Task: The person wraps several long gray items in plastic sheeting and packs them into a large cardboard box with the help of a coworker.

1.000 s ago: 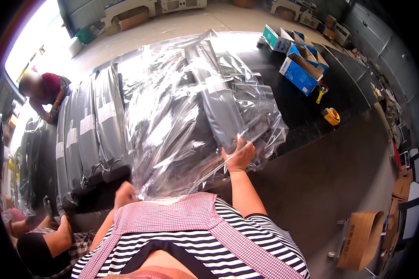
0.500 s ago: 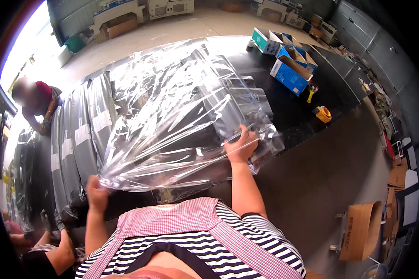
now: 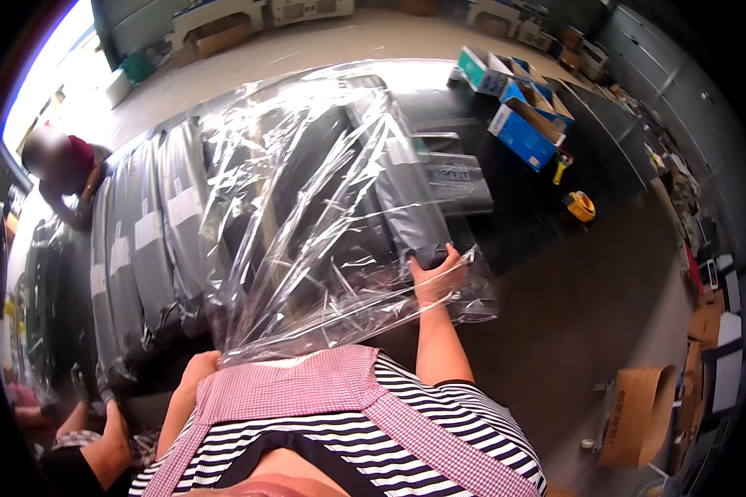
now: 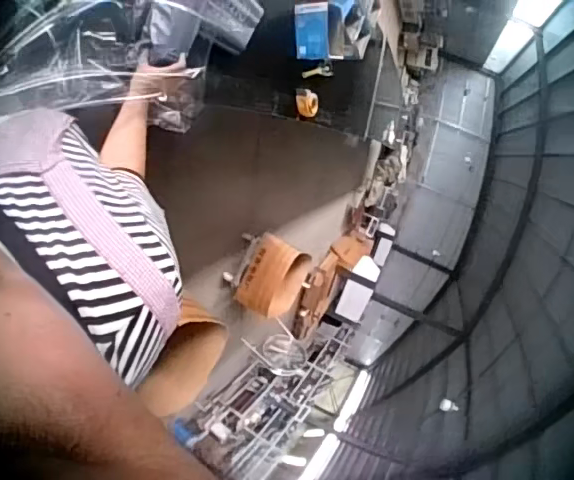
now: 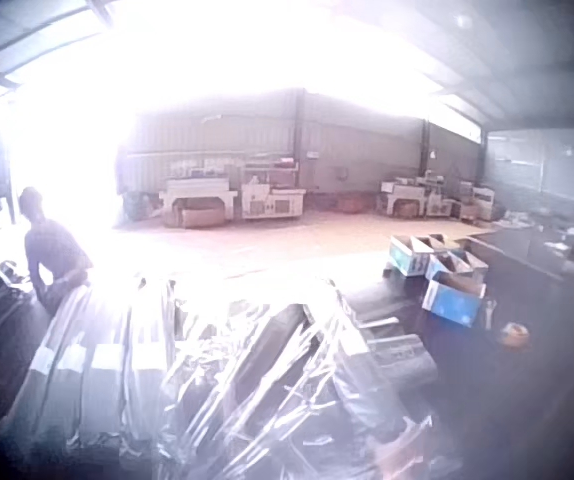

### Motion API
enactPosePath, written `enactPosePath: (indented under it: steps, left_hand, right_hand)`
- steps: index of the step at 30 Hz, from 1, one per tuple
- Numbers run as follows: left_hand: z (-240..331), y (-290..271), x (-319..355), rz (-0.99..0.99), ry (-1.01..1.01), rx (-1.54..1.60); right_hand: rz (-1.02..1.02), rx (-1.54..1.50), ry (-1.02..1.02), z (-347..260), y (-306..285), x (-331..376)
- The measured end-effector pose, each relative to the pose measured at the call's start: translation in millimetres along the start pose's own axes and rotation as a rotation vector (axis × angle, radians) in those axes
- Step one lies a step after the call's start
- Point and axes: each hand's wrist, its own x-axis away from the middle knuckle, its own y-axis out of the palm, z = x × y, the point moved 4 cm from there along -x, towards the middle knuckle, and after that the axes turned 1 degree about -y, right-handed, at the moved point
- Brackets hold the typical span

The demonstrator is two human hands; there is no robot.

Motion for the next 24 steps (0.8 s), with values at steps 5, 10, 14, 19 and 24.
enactPosePath:
  steps: [5, 10, 14, 19, 24]
  left_hand:
    - [0, -24, -6, 0.173, 0.05, 0.225]
    - [-3, -56, -26, 0.522, 0.174, 0.253]
    - [4, -43, -30, 0.489, 0.196, 0.239]
    - [34, 12, -19, 0.502, 0.391, 0.229]
    - [58, 94, -44, 0.274, 0.543, 0.182]
  right_hand:
    - [-0.034, 0.081, -0.033, 18, 9, -18]
    - [-0.138, 0.135, -0.133, 30, 35, -54]
    - [-0.247, 0.065, -0.08, 35, 17, -3]
    - [-1.531, -0.731, -0.274, -96, -88, 62]
    - [-1.87, -1.4, -0.008, -284, -50, 47]
